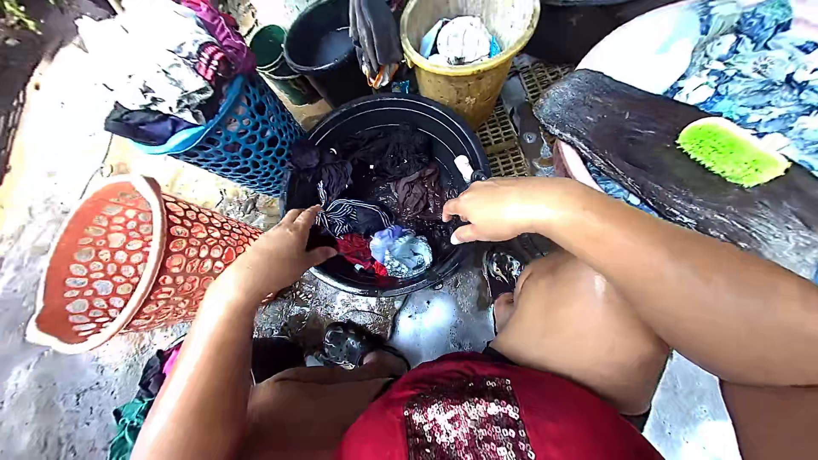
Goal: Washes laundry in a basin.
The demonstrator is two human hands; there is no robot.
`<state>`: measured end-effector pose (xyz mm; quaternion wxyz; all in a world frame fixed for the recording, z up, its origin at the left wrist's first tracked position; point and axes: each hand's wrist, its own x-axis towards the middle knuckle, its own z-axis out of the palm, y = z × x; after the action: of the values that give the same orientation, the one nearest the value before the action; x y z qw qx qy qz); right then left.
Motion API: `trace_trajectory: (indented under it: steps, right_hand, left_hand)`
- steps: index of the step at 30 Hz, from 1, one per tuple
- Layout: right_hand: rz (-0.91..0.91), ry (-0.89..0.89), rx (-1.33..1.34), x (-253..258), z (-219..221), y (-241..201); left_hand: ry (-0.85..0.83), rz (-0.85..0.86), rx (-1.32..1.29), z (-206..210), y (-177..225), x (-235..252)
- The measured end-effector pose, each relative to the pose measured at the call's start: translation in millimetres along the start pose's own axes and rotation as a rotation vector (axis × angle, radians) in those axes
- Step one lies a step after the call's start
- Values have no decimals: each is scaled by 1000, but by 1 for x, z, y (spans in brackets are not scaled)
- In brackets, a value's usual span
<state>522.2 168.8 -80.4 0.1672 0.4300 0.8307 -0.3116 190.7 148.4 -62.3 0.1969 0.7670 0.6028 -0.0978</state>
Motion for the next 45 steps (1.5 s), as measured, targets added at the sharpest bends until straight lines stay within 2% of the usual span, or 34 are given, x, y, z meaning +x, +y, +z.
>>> trace_trajectory:
  steps: [3,6,9,13,15,18,22,25,29,32,34,36,38,39,40,41,43,45]
  right_hand:
    - [5,-15,-16,10,3,-4]
    - [3,-32,1,27,3,-1]
    - [61,-17,-17,48,-1,9]
    - [182,-1,76,70,-8,21]
    - [244,-18,160,78,-6,20]
    - [309,-11,223,87,-5,15]
    - [284,18,267,98,11,11]
    - [269,3,223,102,13,2]
    - [297,0,217,110,17,1]
    - [271,37,259,115,13,-2]
    - [247,40,246,117,12,-2]
    - [211,17,218,118,11,-3]
    - [162,1,203,115,10,-3]
    - [135,-2,211,113,8,-3]
    - [107,-3,229,112,6,-1]
    - [86,1,254,109,4,2]
    - [78,14,301,107,-1,12]
    - [81,28,309,110,-5,25]
  left_hand:
    - [-41,20,-39,-18,-11,-43]
    - [40,4,-98,-18,-32,-72]
    - [56,-115,-170,-2,-65,-75]
    - [-71,-330,-153,26,-114,-66]
    - [-111,-351,-133,38,-124,-64]
    - [-158,-348,-165,45,-119,-58]
    - [-246,-526,-71,30,-61,-62]
    - [-264,-444,-16,31,-34,-44]
    - [-125,-253,-83,54,-9,-16]
    - [11,-39,-105,40,21,-34]
    - [304,146,-166,29,25,-75]
    - [719,213,-254,29,15,-131]
    - [1068,72,-256,53,-10,-184]
    - [1185,-83,-255,78,-24,-208]
    - [1224,-277,-293,112,-34,-229]
    - [1161,-466,-382,150,-36,-249]
    - [803,-793,-707,224,-11,-286]
    - [463,-1008,-1005,304,35,-307]
